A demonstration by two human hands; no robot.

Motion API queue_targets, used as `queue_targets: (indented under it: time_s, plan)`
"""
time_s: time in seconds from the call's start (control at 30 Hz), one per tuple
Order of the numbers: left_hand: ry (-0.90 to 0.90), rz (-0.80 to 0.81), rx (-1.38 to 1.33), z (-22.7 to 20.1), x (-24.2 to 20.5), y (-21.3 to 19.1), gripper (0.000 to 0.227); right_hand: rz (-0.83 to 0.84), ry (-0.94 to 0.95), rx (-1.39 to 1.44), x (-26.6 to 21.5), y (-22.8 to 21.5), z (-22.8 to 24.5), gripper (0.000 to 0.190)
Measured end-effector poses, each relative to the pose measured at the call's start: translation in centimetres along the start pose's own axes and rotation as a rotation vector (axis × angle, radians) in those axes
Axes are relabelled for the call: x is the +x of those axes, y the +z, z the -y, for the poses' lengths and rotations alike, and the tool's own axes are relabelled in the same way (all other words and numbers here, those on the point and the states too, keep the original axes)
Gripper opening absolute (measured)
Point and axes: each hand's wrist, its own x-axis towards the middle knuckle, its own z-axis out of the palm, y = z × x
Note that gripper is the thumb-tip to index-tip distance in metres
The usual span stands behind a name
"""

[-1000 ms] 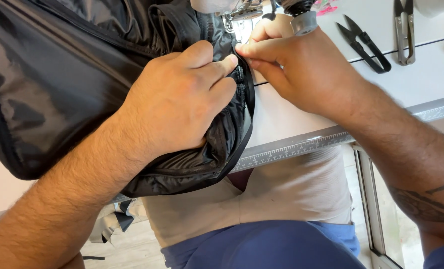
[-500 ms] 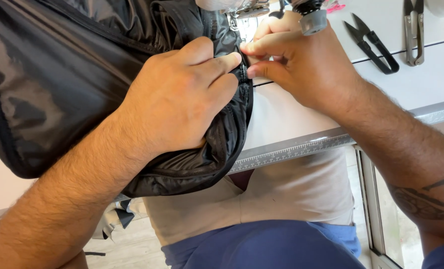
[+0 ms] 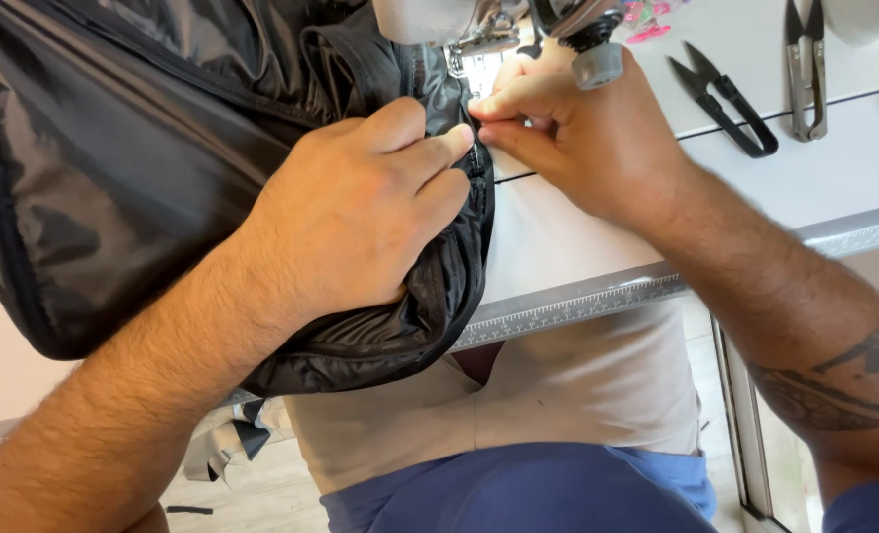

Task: Sewing a black fabric item using an industrial sewing machine

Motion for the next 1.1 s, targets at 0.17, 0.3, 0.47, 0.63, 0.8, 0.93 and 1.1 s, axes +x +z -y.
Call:
queue_targets:
  time_s: [0.17,0.3,0.47,0.63,0.8,0.93,1.1]
  plan:
    - [0.036,-0.045,-0.014,-0.1,0.2,-0.2,0.004,-0.067,0.024,-0.026,0.1,0.4,0.5,0.010]
    - [-0.010,-0.011,-0.047,-0.2,0.5,-0.6,0.006,-0.122,-0.079,-0.151,-0.2,0.4,0.7,0.010]
    - [-0.036,-0.067,-0.089,-0.6,0.8,-1.2,0.007,-0.132,-0.178,-0.249,0.4,-0.4,2.1,0.008]
    - [-0.141,0.113,-0.069,-0.7,1.0,-0.8,0.017,-0.053,-0.148,-0.477,-0.4,-0.2,2.2,0.026]
    - [-0.187,0.105,-0.055,-0.8,1.3,-0.8,0.022,-0.050,-0.131,-0.521,-0.9,0.0,2.2,0.045]
    - [-0.223,0.122,-0.087,-1.0,1.3,-0.9,0.029,-0.069,-0.104,-0.468,-0.9,-0.3,2.6,0.022]
    - [-0.211,0.105,-0.080,-0.9,0.9,-0.4,0.028,-0.104,-0.168,-0.248,-0.8,-0.9,2.6,0.023]
